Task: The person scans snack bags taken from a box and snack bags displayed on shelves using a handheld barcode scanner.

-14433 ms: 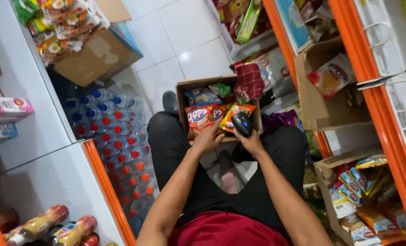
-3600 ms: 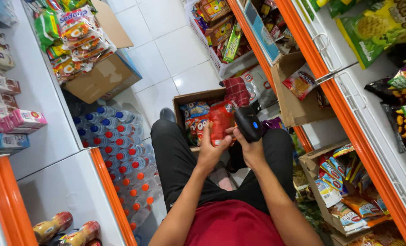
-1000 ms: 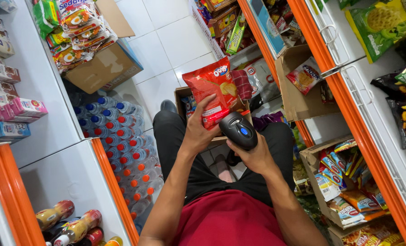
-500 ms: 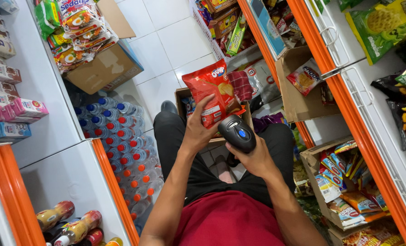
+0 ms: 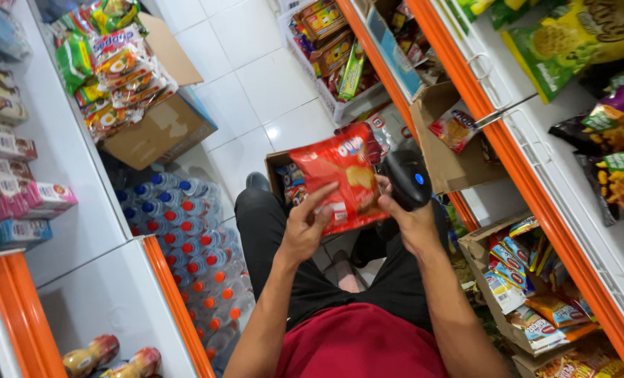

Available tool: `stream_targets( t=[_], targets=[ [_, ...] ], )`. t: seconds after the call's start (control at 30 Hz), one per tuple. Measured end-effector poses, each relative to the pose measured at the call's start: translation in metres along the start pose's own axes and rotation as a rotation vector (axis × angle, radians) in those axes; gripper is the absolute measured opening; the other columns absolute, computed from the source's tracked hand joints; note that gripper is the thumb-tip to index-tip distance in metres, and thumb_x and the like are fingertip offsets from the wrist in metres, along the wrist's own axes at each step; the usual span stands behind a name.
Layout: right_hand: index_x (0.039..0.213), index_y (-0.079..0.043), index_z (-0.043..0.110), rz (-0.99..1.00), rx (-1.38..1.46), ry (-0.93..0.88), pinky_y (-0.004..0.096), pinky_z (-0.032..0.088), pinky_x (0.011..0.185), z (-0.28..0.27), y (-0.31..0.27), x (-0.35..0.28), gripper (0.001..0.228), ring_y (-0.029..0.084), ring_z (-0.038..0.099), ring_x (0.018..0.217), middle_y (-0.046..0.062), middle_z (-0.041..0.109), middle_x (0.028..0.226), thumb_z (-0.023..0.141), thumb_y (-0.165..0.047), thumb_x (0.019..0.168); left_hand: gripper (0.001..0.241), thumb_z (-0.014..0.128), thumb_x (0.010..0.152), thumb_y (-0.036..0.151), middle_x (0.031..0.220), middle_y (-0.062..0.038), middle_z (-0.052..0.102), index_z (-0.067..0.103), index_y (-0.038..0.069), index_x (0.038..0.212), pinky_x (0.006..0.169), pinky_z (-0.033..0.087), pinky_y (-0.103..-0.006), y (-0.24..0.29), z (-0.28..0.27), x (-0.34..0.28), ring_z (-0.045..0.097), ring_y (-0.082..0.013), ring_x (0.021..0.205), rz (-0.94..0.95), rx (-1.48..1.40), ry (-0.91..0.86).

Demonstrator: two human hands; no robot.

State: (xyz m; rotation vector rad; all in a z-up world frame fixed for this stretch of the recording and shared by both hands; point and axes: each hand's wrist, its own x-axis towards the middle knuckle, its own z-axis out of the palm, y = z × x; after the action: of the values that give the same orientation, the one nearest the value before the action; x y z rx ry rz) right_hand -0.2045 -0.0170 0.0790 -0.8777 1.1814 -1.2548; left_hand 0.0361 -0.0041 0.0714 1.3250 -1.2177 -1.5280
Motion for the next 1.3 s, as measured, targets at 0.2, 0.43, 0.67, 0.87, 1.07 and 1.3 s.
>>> stream_targets(
  t=[0.2,0.43,0.67,0.87,1.07,1.3],
  targets=[
    [0.12,-0.001,0.064,-0.106,-0.033,0.069,0.032,0.058,0.086,0.01,-0.007,-0.004,0.043,0.016,0.068,0.098,0.005,0.068,0.111,0.084,-0.001,0.082,0.042,0.061,0.107,0.02,0.127,-0.009,0.066,0.06,0.007,0.146,0.089,0.049,-0.0259,0.037,0.009,-0.001,0.057,-0.0105,0.1,0.266,-0.083,-0.138],
    [0.117,-0.004,0.069,-0.303,-0.268,0.021,0.031,0.058,0.086,0.031,-0.041,-0.022,0.03,0.012,0.071,0.096,0.001,0.075,0.108,0.078,-0.01,0.089,0.079,0.073,0.093,0.03,0.155,-0.018,0.045,0.038,0.003,0.158,0.117,0.038,-0.0442,0.045,0.043,0.012,0.044,-0.0303,0.145,0.461,-0.109,-0.085],
    [0.125,-0.004,0.068,-0.189,0.067,0.124,0.031,0.053,0.093,0.011,-0.041,-0.01,0.035,0.012,0.066,0.105,0.001,0.07,0.114,0.077,-0.01,0.092,0.07,0.072,0.095,0.018,0.142,-0.02,0.057,0.04,-0.002,0.154,0.098,0.055,-0.0476,0.032,0.043,0.024,0.061,-0.0323,0.126,0.087,-0.844,-0.21],
    [0.126,-0.003,0.066,-0.125,0.163,-0.074,0.036,0.053,0.098,-0.029,-0.046,-0.007,0.046,0.017,0.067,0.11,0.005,0.071,0.115,0.082,-0.007,0.083,0.066,0.067,0.094,0.009,0.144,-0.01,0.056,0.038,0.005,0.153,0.104,0.055,-0.0442,0.057,0.027,0.023,0.059,-0.0271,0.129,0.046,-0.711,-0.429],
    [0.13,-0.007,0.062,-0.126,-0.282,0.045,0.031,0.053,0.095,-0.033,-0.068,-0.011,0.06,0.012,0.065,0.106,0.001,0.072,0.116,0.087,-0.017,0.076,0.048,0.068,0.097,0.021,0.117,-0.009,0.073,0.061,-0.001,0.139,0.082,0.058,-0.0298,0.092,0.031,0.038,0.068,-0.013,0.099,0.042,-0.231,-0.223],
    [0.126,-0.002,0.068,-0.038,-0.251,0.04,0.035,0.055,0.089,-0.046,-0.069,-0.012,0.051,0.016,0.065,0.098,0.007,0.073,0.11,0.088,-0.018,0.081,0.029,0.066,0.099,0.019,0.088,-0.008,0.078,0.073,-0.006,0.11,0.059,0.054,-0.0238,0.103,0.046,0.056,0.073,-0.0118,0.071,0.092,-0.261,-0.2]
  ],
)
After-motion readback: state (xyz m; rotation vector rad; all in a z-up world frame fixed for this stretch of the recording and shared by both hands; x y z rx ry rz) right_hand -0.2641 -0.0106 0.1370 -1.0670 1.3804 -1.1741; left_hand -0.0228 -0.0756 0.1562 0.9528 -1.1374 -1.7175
